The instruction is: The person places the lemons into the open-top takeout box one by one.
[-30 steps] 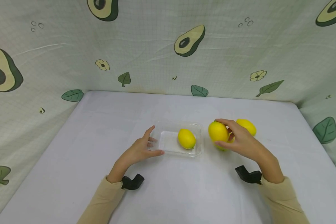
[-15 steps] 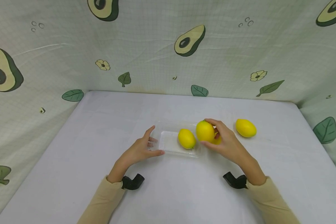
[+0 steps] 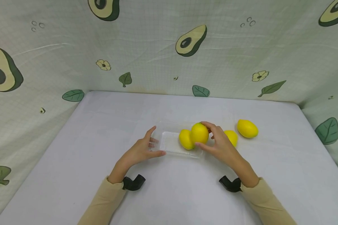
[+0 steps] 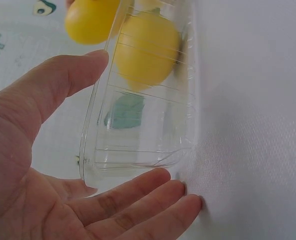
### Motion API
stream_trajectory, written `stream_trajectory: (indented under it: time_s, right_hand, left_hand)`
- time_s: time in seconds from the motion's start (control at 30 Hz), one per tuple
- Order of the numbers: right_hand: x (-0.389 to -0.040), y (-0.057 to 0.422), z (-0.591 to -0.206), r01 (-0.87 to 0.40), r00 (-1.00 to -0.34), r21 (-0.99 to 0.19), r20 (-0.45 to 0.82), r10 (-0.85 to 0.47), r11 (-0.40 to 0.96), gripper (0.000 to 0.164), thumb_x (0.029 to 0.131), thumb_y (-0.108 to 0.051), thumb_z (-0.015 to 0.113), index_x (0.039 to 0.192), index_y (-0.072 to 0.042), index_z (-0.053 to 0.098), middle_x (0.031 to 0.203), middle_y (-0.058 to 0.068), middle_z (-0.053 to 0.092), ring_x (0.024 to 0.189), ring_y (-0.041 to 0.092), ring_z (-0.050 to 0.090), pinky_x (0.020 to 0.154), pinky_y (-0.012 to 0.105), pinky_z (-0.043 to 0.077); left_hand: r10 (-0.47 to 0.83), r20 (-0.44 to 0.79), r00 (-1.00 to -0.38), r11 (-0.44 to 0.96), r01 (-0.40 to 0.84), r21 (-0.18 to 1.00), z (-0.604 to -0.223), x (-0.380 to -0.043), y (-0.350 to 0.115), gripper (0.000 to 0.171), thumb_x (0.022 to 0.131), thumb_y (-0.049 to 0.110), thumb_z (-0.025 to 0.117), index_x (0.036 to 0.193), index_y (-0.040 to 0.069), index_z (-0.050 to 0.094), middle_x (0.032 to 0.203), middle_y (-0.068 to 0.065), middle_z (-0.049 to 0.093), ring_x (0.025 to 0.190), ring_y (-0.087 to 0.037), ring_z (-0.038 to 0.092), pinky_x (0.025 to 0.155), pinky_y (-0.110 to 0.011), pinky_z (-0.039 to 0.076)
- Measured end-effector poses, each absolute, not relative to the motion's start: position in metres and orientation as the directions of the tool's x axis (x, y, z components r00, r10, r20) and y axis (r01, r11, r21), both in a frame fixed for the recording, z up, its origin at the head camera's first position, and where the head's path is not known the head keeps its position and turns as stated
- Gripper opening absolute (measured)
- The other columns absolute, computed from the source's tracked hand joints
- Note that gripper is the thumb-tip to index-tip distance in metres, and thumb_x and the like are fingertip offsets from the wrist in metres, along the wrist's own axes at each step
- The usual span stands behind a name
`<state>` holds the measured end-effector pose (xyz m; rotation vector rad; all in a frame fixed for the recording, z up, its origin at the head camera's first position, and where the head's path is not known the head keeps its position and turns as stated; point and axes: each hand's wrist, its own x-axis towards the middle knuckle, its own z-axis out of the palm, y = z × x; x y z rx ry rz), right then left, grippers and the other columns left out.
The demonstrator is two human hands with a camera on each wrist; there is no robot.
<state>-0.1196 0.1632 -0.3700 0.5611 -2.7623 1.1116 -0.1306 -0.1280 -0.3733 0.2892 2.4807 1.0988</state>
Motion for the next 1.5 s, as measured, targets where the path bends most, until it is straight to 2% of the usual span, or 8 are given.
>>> stream_trajectory:
  time_s: [0.17,0.4,0.57,0.9,1.3,1.5]
  right_hand:
    - [-0.118,0.159,-0.373,-0.37,-0.928,-0.618,0.21,-0.308,0.693,0.071,0.078,-0.029,0.075,0.138,-0.009,0.041,0.125,0.011,0.053,0.104,0.028,0.045,0.086,0.043,0.044]
    - [-0.118,0.157,-0.379,-0.434,-0.901,-0.528,0.273,-0.338,0.73,0.045,0.084,-0.022,0.07,0.124,-0.007,0.058,0.12,0.011,0.056,0.107,0.026,0.044,0.089,0.043,0.044]
    - [-0.117,0.158,-0.377,-0.421,-0.907,-0.537,0.251,-0.338,0.731,0.039,0.086,-0.021,0.068,0.122,-0.008,0.06,0.121,0.011,0.056,0.109,0.026,0.043,0.09,0.044,0.044]
    - [-0.118,0.162,-0.372,-0.427,-0.904,-0.541,0.243,-0.351,0.725,0.037,0.086,-0.02,0.068,0.12,-0.008,0.06,0.122,0.01,0.055,0.108,0.024,0.044,0.09,0.043,0.044]
    - [-0.122,0.19,-0.353,-0.351,-0.936,-0.585,0.212,-0.28,0.731,0.045,0.087,-0.023,0.065,0.128,-0.006,0.054,0.138,0.016,0.045,0.128,0.035,0.035,0.103,0.057,0.03]
    - [-0.123,0.209,-0.344,-0.299,-0.954,-0.576,0.196,-0.227,0.761,0.052,0.086,-0.025,0.067,0.131,-0.007,0.05,0.141,0.018,0.041,0.129,0.039,0.032,0.101,0.061,0.028]
  left_hand:
    - [0.339,-0.294,-0.894,0.665,0.007,0.747,-0.373,-0.13,-0.128,0.102,0.076,0.04,0.075,0.15,0.019,0.007,0.131,-0.012,0.052,0.119,-0.028,0.052,0.096,-0.048,0.043]
    - [0.351,-0.289,-0.891,0.663,0.018,0.749,-0.374,-0.131,-0.128,0.102,0.077,0.041,0.074,0.15,0.018,0.006,0.131,-0.012,0.053,0.12,-0.029,0.052,0.098,-0.049,0.042]
    - [0.358,-0.284,-0.89,0.658,0.025,0.752,-0.375,-0.132,-0.128,0.103,0.077,0.042,0.074,0.15,0.017,0.006,0.131,-0.012,0.053,0.12,-0.028,0.052,0.099,-0.049,0.041]
    - [0.362,-0.28,-0.889,0.653,0.027,0.756,-0.375,-0.131,-0.129,0.102,0.077,0.041,0.074,0.15,0.018,0.005,0.131,-0.012,0.053,0.12,-0.029,0.052,0.098,-0.048,0.042]
    - [0.358,-0.28,-0.891,0.666,0.034,0.745,-0.375,-0.131,-0.129,0.102,0.077,0.04,0.074,0.15,0.018,0.005,0.13,-0.011,0.054,0.119,-0.028,0.053,0.097,-0.048,0.042]
    - [0.355,-0.281,-0.892,0.667,0.031,0.745,-0.375,-0.132,-0.129,0.102,0.077,0.04,0.074,0.15,0.018,0.006,0.13,-0.011,0.054,0.12,-0.029,0.053,0.098,-0.048,0.042]
